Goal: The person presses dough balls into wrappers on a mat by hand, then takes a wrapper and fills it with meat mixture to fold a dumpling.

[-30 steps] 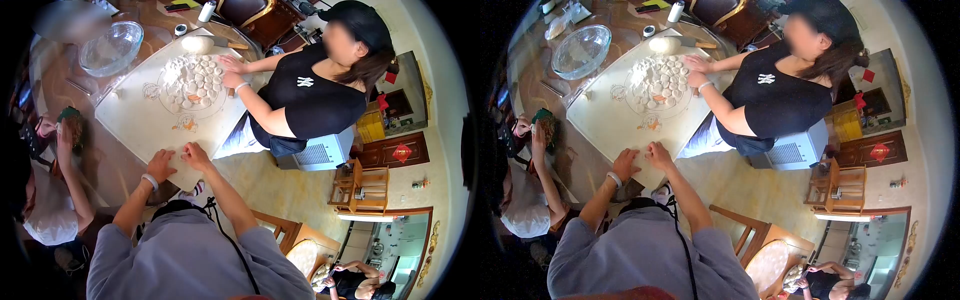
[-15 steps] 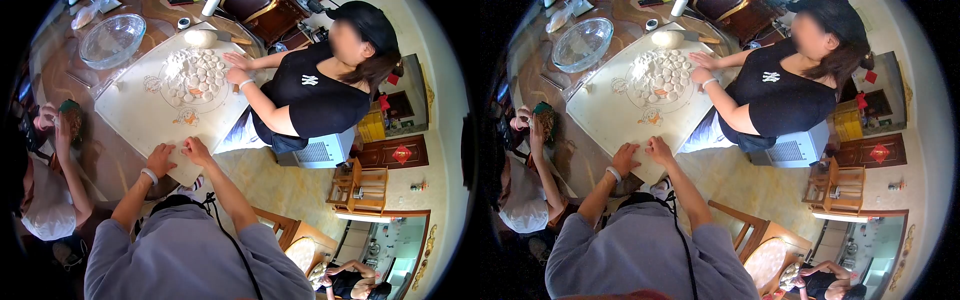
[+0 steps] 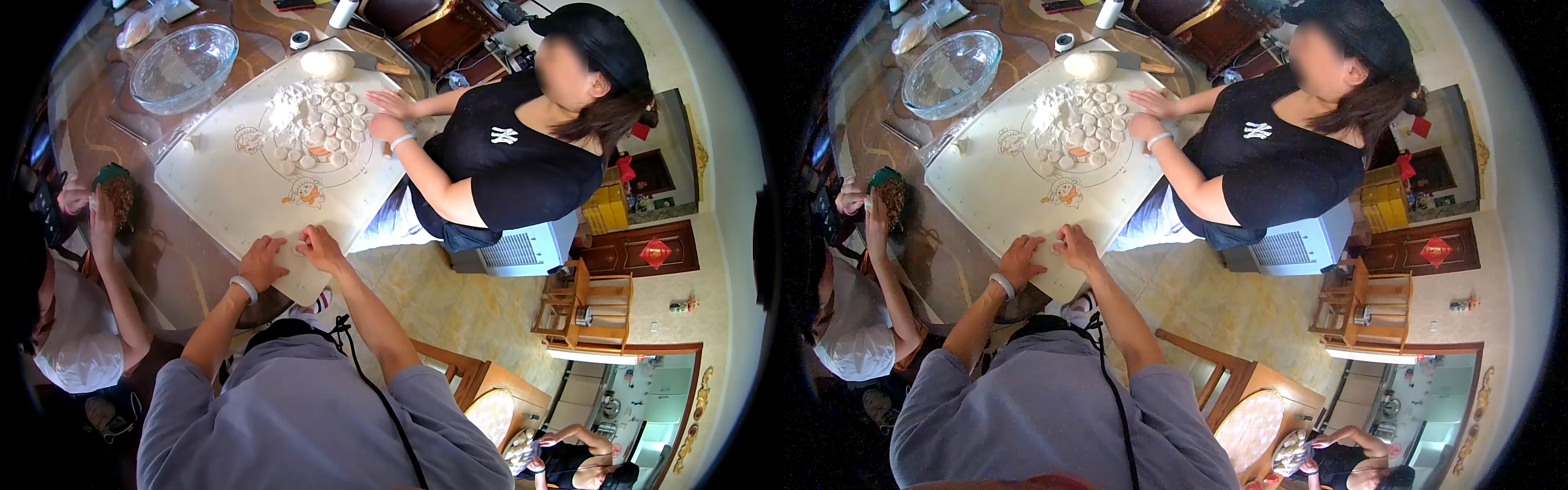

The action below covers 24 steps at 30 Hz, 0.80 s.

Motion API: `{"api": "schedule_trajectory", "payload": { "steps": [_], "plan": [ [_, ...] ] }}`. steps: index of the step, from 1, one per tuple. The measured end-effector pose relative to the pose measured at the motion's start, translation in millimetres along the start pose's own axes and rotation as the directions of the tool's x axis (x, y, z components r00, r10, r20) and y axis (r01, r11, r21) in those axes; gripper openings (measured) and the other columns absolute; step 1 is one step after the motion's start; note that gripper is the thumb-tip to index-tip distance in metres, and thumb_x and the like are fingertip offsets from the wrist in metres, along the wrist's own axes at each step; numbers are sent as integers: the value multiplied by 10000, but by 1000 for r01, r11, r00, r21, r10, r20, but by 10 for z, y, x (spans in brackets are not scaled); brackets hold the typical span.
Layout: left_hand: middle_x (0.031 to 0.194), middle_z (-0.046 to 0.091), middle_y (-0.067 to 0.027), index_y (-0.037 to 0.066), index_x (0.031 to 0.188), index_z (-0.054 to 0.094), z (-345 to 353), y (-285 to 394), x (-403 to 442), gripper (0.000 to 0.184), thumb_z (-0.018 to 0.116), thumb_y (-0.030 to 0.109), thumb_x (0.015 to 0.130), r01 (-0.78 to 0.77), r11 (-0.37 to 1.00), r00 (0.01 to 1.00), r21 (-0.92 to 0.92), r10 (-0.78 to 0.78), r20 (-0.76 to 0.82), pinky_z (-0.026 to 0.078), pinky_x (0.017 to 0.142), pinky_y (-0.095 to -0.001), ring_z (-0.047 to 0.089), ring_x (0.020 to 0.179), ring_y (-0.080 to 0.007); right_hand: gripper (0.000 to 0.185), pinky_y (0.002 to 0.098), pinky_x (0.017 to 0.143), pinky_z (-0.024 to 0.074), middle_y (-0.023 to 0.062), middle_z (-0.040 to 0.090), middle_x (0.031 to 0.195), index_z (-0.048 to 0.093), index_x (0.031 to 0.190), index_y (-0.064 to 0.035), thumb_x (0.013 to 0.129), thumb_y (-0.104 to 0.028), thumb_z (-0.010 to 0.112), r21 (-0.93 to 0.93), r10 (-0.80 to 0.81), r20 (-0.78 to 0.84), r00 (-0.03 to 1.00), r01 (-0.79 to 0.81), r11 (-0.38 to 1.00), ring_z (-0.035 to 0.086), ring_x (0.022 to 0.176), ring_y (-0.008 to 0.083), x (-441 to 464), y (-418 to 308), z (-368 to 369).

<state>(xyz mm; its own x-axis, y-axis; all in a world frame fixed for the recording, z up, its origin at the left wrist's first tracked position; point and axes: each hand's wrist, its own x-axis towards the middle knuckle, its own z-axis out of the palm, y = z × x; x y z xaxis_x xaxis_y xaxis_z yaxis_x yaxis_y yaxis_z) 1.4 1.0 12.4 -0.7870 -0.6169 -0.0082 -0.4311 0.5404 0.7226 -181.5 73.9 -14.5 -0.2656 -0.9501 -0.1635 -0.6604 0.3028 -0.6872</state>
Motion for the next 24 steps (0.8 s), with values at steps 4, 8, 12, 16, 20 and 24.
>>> {"api": "schedule_trajectory", "payload": {
  "steps": [4, 8, 12, 16, 20, 24],
  "plan": [
    [942, 513, -68, 109, 1115, 504, 0, 7, -3, 601, 771, 158, 579, 3, 1000, 1000, -3, -3, 2, 449, 798, -346, 516, 924, -249, 288, 365, 698, 453, 112, 503, 896, 479, 940, -90, 746, -212, 653, -17, 18, 24, 1000, -17, 1000, 548, 792, 259, -3, -23, -19],
    [940, 503, -74, 114, 1128, 494, 14, -26, -3, 634, 772, 130, 559, -20, 1000, 1000, -13, 20, -9, 454, 784, -351, 521, 904, -255, 278, 393, 743, 453, 121, 506, 962, 469, 946, -96, 760, -239, 620, -23, 54, 67, 996, -53, 998, 565, 838, 287, 5, -39, -42],
    [936, 500, -78, 115, 1133, 490, 26, -37, -1, 640, 765, 112, 555, -34, 999, 999, 0, 34, -20, 454, 781, -354, 524, 899, -263, 266, 402, 726, 452, 121, 512, 934, 471, 924, -93, 759, -247, 613, -21, 48, 31, 998, -47, 999, 560, 827, 294, -7, -23, -1],
    [940, 510, -63, 114, 1114, 503, 30, -25, 31, 608, 770, 160, 569, -9, 1000, 1000, 5, 9, -13, 448, 800, -350, 511, 932, -255, 217, 375, 651, 454, 100, 520, 828, 478, 904, -87, 755, -159, 619, -82, -28, -80, 996, 21, 996, 545, 786, 277, -26, -73, -39],
    [938, 511, -65, 112, 1117, 502, 13, -13, -1, 607, 762, 153, 571, -38, 999, 999, 5, 39, -34, 449, 798, -353, 509, 931, -262, 176, 378, 626, 452, 94, 528, 820, 476, 886, -74, 752, -99, 587, -203, -279, -287, 916, 226, 953, 541, 771, 291, -142, -399, -157],
    [935, 511, -68, 108, 1129, 492, 56, -58, -2, 606, 752, 154, 584, -24, 1000, 999, 17, 24, -27, 450, 786, -353, 509, 931, -263, 175, 371, 628, 461, 98, 534, 818, 479, 879, -56, 750, -80, 594, -322, -429, -205, 880, 353, 878, 553, 721, 282, -221, -404, -97]
  ]
}}
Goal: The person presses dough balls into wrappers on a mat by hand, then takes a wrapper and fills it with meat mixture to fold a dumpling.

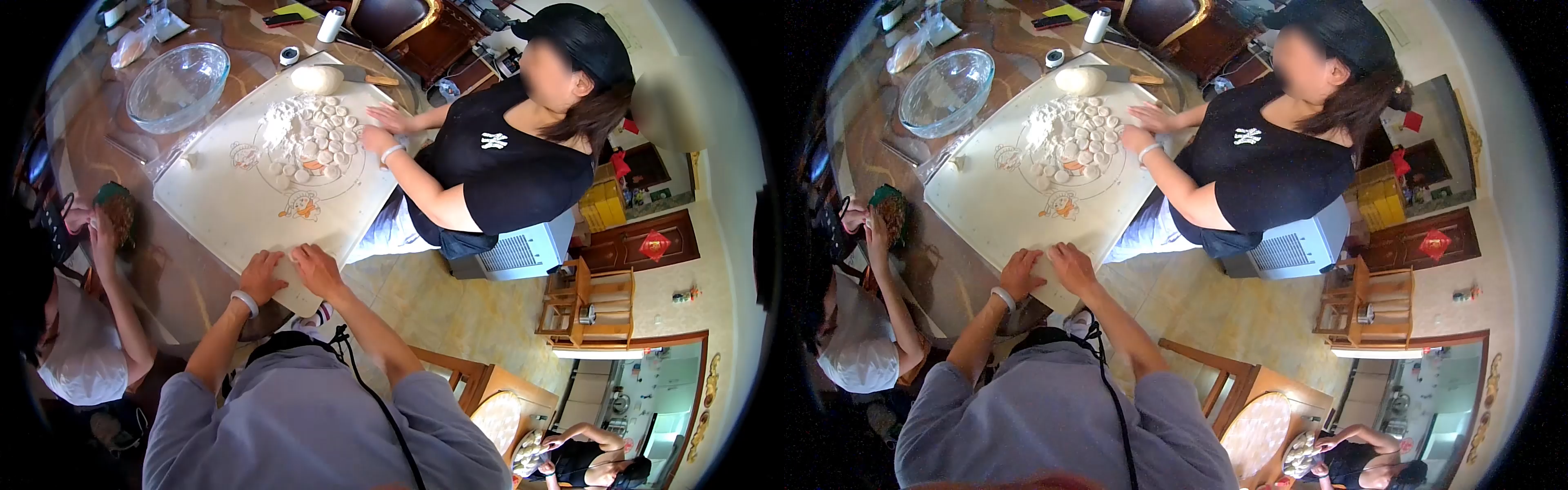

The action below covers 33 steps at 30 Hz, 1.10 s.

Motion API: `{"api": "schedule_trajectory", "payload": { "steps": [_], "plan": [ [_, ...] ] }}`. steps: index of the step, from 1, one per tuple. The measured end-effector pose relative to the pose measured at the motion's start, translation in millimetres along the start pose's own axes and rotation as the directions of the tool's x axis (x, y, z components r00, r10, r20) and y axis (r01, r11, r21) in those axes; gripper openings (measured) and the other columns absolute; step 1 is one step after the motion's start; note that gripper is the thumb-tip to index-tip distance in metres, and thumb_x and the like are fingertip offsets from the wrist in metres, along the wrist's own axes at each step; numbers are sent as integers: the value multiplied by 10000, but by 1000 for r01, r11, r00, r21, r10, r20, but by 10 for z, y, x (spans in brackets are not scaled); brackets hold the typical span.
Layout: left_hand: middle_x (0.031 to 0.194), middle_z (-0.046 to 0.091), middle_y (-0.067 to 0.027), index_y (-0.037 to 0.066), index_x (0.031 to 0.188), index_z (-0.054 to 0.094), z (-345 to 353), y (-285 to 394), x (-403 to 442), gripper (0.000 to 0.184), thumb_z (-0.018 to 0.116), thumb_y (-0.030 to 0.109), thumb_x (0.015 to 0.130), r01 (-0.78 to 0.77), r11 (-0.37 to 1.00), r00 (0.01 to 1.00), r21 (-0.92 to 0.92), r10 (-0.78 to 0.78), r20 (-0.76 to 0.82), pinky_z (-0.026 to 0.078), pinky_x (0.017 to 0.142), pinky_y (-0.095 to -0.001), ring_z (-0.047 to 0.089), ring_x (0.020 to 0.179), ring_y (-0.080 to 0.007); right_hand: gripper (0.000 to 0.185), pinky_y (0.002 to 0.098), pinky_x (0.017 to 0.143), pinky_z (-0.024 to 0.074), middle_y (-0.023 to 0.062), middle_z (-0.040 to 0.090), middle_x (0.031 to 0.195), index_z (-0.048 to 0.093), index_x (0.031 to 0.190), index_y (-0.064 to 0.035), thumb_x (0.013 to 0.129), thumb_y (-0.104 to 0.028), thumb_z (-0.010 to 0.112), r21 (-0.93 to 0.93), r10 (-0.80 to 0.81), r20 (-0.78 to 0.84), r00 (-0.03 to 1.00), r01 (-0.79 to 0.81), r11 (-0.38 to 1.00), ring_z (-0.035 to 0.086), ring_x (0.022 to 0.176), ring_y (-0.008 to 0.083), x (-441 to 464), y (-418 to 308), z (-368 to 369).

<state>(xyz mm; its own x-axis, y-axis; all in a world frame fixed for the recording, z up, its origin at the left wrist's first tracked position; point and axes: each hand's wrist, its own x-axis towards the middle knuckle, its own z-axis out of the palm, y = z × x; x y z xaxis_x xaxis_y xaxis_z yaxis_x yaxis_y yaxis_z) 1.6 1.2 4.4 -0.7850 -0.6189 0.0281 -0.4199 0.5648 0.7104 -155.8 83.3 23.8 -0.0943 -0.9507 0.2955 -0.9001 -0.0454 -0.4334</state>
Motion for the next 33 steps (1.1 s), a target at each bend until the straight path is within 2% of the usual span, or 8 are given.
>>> {"api": "schedule_trajectory", "payload": {
  "steps": [6, 9, 15, 17, 19, 22, 25, 33],
  "plan": [
    [928, 522, -83, 92, 1106, 502, 46, 18, -1, 508, 717, 181, 655, 23, 999, 998, -45, -26, -65, 446, 773, -356, 518, 914, -264, 241, 353, 639, 461, 89, 558, 771, 497, 877, -58, 744, -183, 654, 425, 476, -16, 879, -425, 799, 572, 711, 250, -106, 115, 160],
    [907, 535, -83, 89, 1069, 527, 92, 80, 56, 426, 693, 194, 691, 8, 997, 996, -77, -14, -86, 450, 763, -356, 528, 895, -269, 251, 366, 626, 459, 87, 573, 754, 508, 867, -59, 728, -184, 675, 372, 524, 10, 852, -489, 789, 583, 703, 257, -107, 170, 179],
    [797, 559, -85, 88, 971, 567, 326, 16, 188, 310, 682, 168, 695, 97, 994, 986, -57, -104, -132, 453, 710, -370, 552, 802, -284, 193, 312, 614, 474, 80, 616, 719, 587, 773, -44, 728, -206, 683, 127, 504, -9, 864, -499, 857, 601, 665, 191, -102, 387, 494],
    [785, 569, -93, 83, 943, 577, 300, -44, 201, 287, 686, 152, 687, 94, 995, 993, 43, -91, -75, 455, 695, -370, 560, 781, -277, 204, 305, 625, 471, 72, 627, 717, 614, 785, -61, 726, -245, 680, 284, 573, 30, 819, -556, 781, 603, 674, 175, -126, 450, 533],
    [813, 576, -99, 74, 936, 584, 229, -32, 154, 294, 697, 157, 677, 96, 977, 979, -190, -127, -160, 456, 694, -363, 564, 794, -271, 218, 300, 635, 469, 69, 637, 729, 626, 819, -60, 724, -250, 676, 389, 601, 80, 795, -580, 716, 602, 674, 161, -87, 361, 366],
    [835, 577, -97, 66, 950, 581, 187, -67, 109, 329, 711, 164, 665, 146, 954, 984, -262, -168, -63, 458, 700, -359, 564, 807, -268, 221, 298, 636, 468, 65, 638, 728, 623, 812, -52, 725, -248, 680, 320, 571, 98, 815, -569, 757, 603, 667, 168, -89, 260, 292],
    [854, 584, -103, 34, 984, 596, 211, -17, 167, 370, 715, 175, 664, 131, 976, 987, -174, -145, -69, 471, 692, -339, 579, 771, -252, 218, 297, 635, 468, 70, 643, 746, 622, 811, -51, 725, -243, 683, 196, 552, 100, 828, -560, 805, 603, 662, 177, -41, 245, 256],
    [846, 582, -84, 71, 939, 607, 238, 151, 112, 296, 691, 206, 689, 105, 994, 985, -4, -105, -139, 473, 702, -363, 572, 811, -269, 139, 309, 625, 478, 96, 636, 778, 635, 882, -47, 755, -103, 643, 216, 441, 36, 897, -438, 873, 616, 681, 205, -104, 266, 373]
  ]
}}
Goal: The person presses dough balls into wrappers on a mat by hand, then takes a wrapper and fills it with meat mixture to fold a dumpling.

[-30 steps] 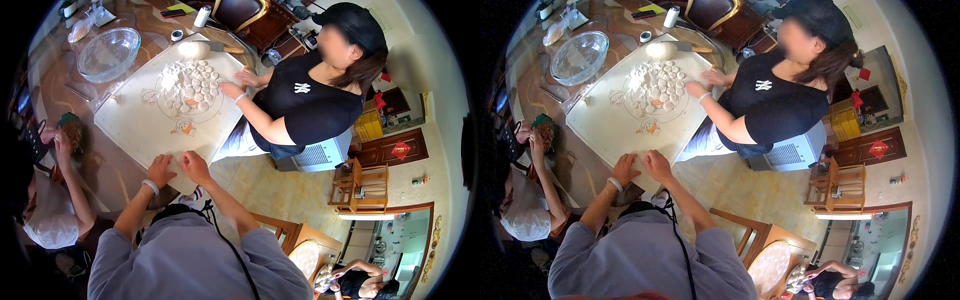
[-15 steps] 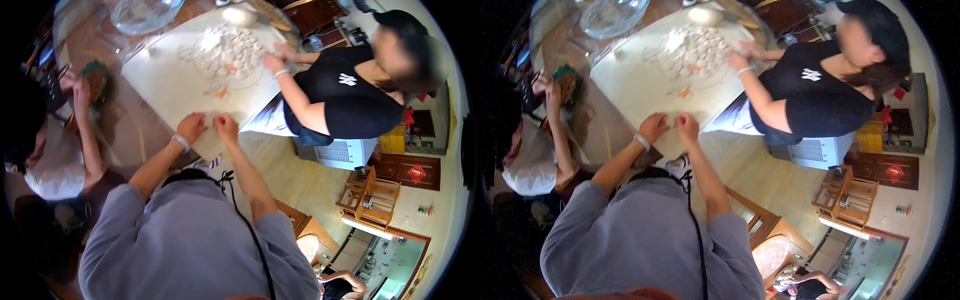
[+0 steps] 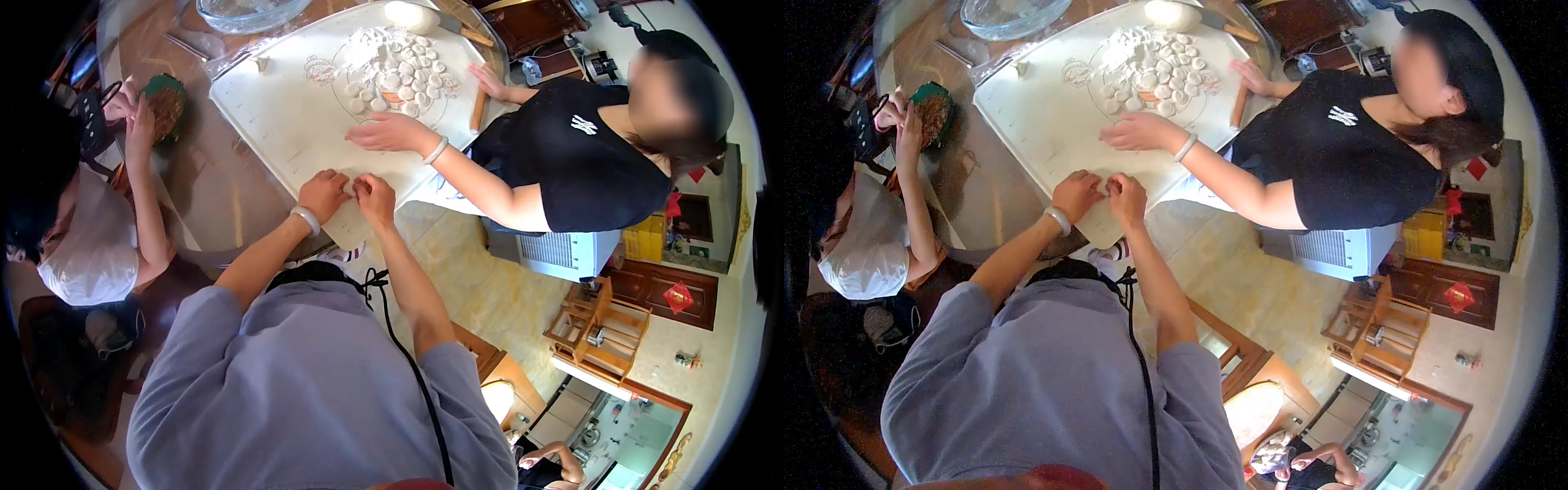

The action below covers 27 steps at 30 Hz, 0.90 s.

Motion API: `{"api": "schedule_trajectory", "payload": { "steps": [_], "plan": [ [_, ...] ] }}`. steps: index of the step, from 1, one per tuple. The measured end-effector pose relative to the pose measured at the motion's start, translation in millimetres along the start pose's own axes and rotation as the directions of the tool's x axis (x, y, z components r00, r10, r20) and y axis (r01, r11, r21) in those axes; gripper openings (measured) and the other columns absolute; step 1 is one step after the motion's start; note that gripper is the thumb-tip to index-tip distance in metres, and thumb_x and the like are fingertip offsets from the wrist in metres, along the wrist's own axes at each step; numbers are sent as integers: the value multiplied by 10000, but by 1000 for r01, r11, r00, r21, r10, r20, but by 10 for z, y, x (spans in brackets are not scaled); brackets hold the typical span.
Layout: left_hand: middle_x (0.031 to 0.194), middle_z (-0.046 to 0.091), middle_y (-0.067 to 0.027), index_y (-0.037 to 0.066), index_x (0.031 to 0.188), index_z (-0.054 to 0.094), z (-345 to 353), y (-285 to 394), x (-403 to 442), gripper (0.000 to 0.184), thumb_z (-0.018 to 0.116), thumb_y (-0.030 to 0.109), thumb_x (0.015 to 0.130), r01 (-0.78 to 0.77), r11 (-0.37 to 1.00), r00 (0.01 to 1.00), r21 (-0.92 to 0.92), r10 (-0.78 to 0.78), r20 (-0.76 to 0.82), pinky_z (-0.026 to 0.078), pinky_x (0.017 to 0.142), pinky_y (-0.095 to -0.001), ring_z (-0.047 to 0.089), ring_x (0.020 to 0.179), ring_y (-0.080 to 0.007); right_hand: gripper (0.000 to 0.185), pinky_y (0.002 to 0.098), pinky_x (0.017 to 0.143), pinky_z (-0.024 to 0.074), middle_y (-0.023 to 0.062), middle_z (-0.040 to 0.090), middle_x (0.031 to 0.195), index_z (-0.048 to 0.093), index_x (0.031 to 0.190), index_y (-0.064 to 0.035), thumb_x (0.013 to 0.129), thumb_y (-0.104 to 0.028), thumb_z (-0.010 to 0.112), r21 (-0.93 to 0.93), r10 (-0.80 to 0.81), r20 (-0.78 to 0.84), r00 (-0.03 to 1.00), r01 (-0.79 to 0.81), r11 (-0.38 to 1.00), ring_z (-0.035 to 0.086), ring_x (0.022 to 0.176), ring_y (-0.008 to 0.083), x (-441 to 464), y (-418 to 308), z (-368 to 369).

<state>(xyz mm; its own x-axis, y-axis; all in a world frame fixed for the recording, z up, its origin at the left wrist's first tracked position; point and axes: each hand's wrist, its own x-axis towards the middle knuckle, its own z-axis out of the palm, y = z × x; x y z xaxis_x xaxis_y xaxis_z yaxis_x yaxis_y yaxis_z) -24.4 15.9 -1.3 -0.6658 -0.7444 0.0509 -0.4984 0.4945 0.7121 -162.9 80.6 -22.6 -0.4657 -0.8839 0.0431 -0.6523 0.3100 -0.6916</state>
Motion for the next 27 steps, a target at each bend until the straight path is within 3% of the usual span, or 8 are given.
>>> {"api": "schedule_trajectory", "payload": {
  "steps": [4, 10, 14, 15, 18, 19, 25, 27],
  "plan": [
    [834, 570, -77, 94, 885, 603, -18, -20, 16, 214, 659, 218, 720, 6, 999, 1000, -37, -6, -20, 470, 711, -371, 563, 853, -268, 147, 319, 613, 480, 109, 618, 796, 609, 878, -50, 742, -83, 651, 36, -68, -7, 998, 68, 997, 620, 689, 222, -19, -96, -65],
    [848, 565, -88, 85, 905, 600, 9, -31, 13, 230, 657, 210, 720, -37, 999, 998, -14, 36, -53, 468, 706, -373, 559, 857, -280, 170, 348, 613, 479, 111, 595, 776, 518, 787, -36, 716, -78, 667, -24, -142, 5, 990, 142, 990, 603, 675, 250, 12, -91, -13],
    [897, 563, -103, 62, 959, 583, -116, -68, -79, 285, 672, 133, 698, -49, 988, 998, -146, 42, -52, 463, 737, -371, 542, 878, -284, 172, 332, 627, 480, 89, 618, 773, 561, 906, -32, 752, -83, 620, 139, 6, 226, 974, -38, 990, 599, 673, 202, 83, 9, -57],
    [899, 564, -107, 50, 968, 580, -140, -97, -111, 295, 673, 103, 693, -38, 991, 996, -131, 27, -81, 458, 756, -371, 537, 880, -288, 176, 337, 695, 479, 107, 626, 811, 573, 897, -23, 752, -118, 601, 162, 113, 295, 949, -166, 973, 613, 757, 230, 129, -120, -168],
    [884, 563, -109, 49, 963, 580, -260, -190, -153, 285, 668, 101, 697, -30, 998, 984, -59, 19, -176, 453, 753, -377, 533, 872, -294, 191, 258, 603, 476, 48, 606, 773, 570, 964, -40, 782, -92, 590, 221, 116, 283, 952, -182, 958, 565, 661, 120, 354, 55, -128],
    [879, 563, -109, 47, 961, 580, -312, -208, -166, 281, 666, 99, 698, -31, 999, 979, -36, 24, -201, 451, 750, -378, 532, 865, -295, 182, 232, 588, 468, 45, 596, 806, 562, 968, -36, 796, -96, 578, 332, 150, 274, 950, -240, 912, 557, 683, 103, 437, 29, -141],
    [859, 562, -106, 45, 948, 581, -406, -270, -219, 251, 651, 92, 711, -15, 1000, 968, 17, 19, -249, 446, 731, -382, 528, 836, -296, 251, 241, 594, 476, 56, 589, 816, 568, 1034, -30, 801, -122, 591, 635, 237, 270, 933, -357, 685, 563, 706, 111, 884, -211, -248],
    [857, 560, -103, 47, 945, 580, -419, -221, -246, 241, 645, 94, 718, -22, 999, 978, 34, 28, -208, 445, 728, -379, 528, 835, -295, 267, 242, 577, 477, 61, 588, 809, 569, 1050, -27, 800, -117, 594, 230, 113, 161, 981, -149, 962, 565, 685, 110, 937, -10, -76]
  ]
}}
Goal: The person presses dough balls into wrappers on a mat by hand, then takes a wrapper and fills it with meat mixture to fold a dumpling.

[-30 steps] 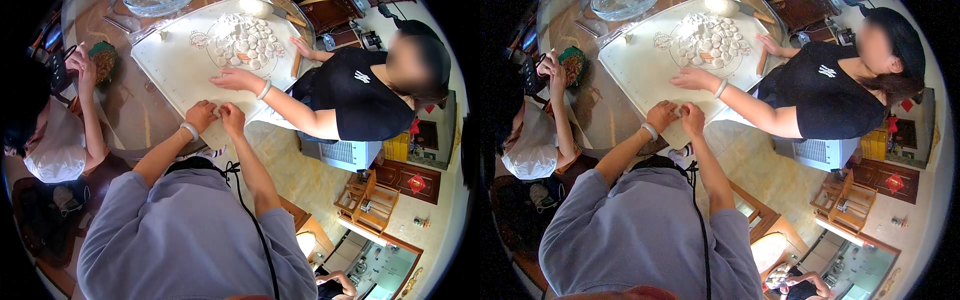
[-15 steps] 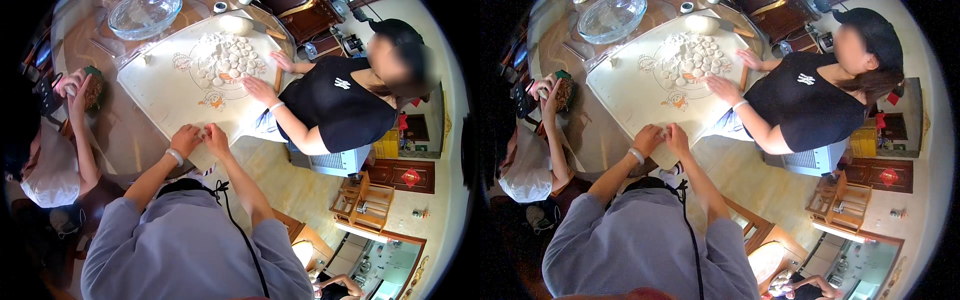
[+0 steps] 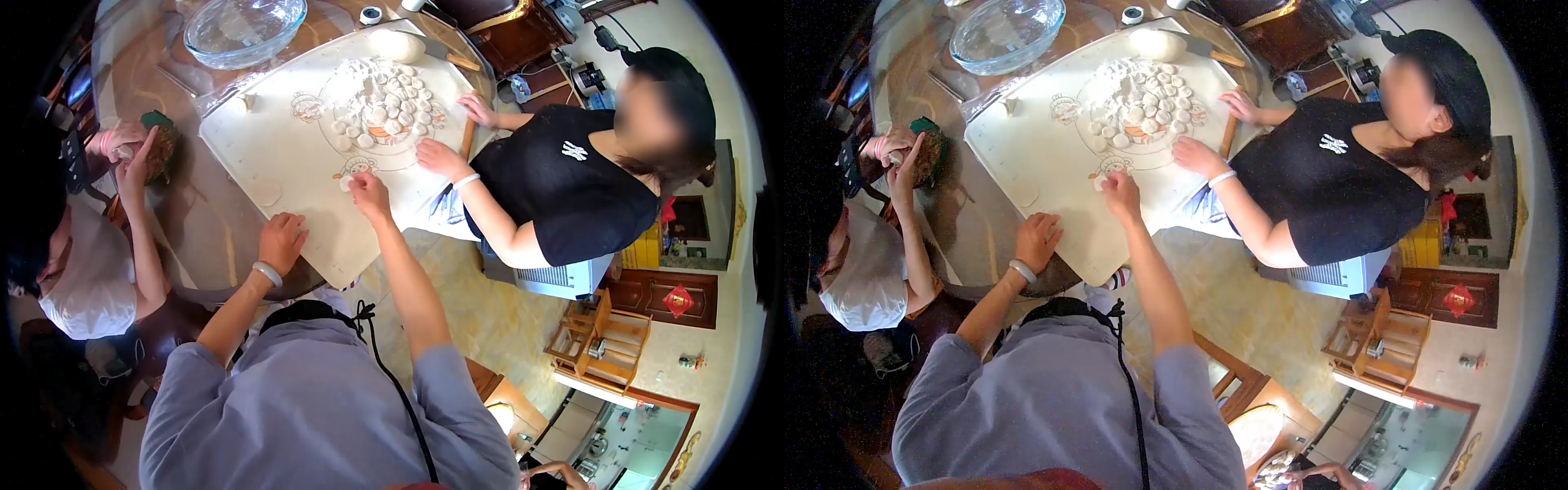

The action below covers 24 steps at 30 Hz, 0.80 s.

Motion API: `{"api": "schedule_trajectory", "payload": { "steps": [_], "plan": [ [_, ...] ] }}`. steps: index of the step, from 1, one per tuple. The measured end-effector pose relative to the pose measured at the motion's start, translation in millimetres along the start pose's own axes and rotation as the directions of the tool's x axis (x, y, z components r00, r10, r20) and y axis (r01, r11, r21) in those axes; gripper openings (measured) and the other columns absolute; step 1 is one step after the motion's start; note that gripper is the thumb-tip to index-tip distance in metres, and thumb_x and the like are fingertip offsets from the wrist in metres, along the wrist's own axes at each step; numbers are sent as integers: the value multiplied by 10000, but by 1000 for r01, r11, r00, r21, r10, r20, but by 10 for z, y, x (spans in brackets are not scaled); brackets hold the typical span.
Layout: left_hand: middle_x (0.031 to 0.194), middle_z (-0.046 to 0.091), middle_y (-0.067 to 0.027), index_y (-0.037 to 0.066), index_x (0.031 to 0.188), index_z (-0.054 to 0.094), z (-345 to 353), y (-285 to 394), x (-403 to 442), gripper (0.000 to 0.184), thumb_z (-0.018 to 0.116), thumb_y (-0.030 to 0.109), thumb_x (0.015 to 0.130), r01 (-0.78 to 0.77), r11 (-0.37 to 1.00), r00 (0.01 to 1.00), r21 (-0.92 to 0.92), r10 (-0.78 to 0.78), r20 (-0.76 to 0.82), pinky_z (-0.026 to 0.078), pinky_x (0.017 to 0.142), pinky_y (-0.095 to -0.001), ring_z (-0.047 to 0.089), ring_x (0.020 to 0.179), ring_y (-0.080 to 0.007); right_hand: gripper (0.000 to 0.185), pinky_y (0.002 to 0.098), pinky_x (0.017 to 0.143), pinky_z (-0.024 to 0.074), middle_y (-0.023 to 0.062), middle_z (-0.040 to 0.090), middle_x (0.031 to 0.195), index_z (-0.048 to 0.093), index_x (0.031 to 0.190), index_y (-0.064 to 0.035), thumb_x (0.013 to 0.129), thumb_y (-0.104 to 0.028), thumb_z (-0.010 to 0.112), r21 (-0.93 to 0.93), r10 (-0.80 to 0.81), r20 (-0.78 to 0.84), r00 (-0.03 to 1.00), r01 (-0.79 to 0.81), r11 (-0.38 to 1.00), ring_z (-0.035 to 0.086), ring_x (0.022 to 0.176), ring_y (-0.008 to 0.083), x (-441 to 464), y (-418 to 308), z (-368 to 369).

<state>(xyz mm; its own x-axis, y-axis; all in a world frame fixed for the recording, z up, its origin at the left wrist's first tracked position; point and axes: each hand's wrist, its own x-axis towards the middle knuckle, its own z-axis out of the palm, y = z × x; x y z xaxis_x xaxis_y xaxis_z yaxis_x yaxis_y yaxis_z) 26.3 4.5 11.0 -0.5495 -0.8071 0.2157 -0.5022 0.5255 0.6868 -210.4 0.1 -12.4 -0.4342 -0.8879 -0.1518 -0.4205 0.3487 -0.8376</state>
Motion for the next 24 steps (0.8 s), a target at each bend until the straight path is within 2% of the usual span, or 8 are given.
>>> {"api": "schedule_trajectory", "payload": {
  "steps": [1, 2, 5, 8, 11, 13, 19, 24],
  "plan": [
    [859, 559, -102, 49, 947, 579, 31, 6, -3, 240, 644, 97, 721, -3, 1000, 1000, -2, 3, -5, 445, 728, -379, 529, 838, -293, 275, 242, 569, 478, 64, 588, 806, 570, 1059, -25, 800, -115, 596, -255, -82, -9, 997, 77, 964, 565, 674, 110, 15, 120, 52],
    [860, 558, -101, 51, 949, 578, 78, -4, 2, 239, 642, 100, 724, -7, 1000, 1000, -2, 7, -13, 444, 729, -379, 529, 840, -291, 238, 248, 542, 477, 70, 598, 794, 586, 1023, -18, 800, -100, 594, -136, -10, -41, 999, 5, 991, 575, 644, 120, 35, 237, 101],
    [876, 554, -99, 57, 981, 566, 143, 43, 43, 265, 639, 110, 732, 11, 998, 1000, -64, -12, -13, 441, 736, -381, 527, 854, -287, 254, 358, 736, 461, 113, 606, 853, 610, 975, -49, 748, -162, 636, 62, 53, -86, 995, -48, 997, 586, 789, 229, -36, 212, 112],
    [893, 547, -99, 61, 1021, 546, 256, 119, 300, 306, 639, 119, 735, 22, 993, 1000, -113, -22, 0, 441, 748, -385, 523, 870, -290, 219, 375, 733, 463, 127, 615, 857, 617, 962, -56, 756, -131, 608, 92, 52, -90, 995, -43, 995, 596, 801, 258, -95, 72, 126],
    [901, 544, -102, 68, 1042, 531, 497, 129, 572, 336, 645, 126, 731, 27, 998, 999, -63, -24, 39, 444, 756, -391, 520, 882, -296, 191, 393, 722, 468, 137, 619, 854, 627, 938, -65, 756, -82, 572, -176, -224, -183, 957, 192, 966, 599, 789, 301, -88, 74, 162],
    [905, 544, -102, 74, 1044, 530, 625, 172, 806, 345, 650, 129, 726, 32, 999, 995, -26, -29, 91, 446, 759, -395, 520, 890, -300, 199, 362, 695, 483, 136, 628, 834, 651, 889, -69, 726, -15, 551, -313, -289, -237, 928, 209, 927, 616, 759, 288, -85, 19, 178],
    [903, 566, -99, 75, 988, 551, 643, 128, 963, 296, 660, 125, 718, 127, 991, 968, -45, -114, 223, 450, 757, -394, 529, 903, -295, 181, 370, 695, 481, 132, 640, 822, 649, 885, -61, 725, -36, 566, -151, -126, -242, 962, 91, 984, 615, 763, 290, -159, -71, 134],
    [830, 570, -117, 46, 928, 579, 689, 126, 936, 236, 648, 93, 708, 110, 992, 987, -68, -101, 126, 451, 710, -395, 552, 819, -297, 230, 380, 700, 471, 132, 609, 846, 600, 954, -57, 731, -24, 557, -253, -203, -234, 951, 142, 957, 591, 785, 301, -156, 71, 186]
  ]
}}
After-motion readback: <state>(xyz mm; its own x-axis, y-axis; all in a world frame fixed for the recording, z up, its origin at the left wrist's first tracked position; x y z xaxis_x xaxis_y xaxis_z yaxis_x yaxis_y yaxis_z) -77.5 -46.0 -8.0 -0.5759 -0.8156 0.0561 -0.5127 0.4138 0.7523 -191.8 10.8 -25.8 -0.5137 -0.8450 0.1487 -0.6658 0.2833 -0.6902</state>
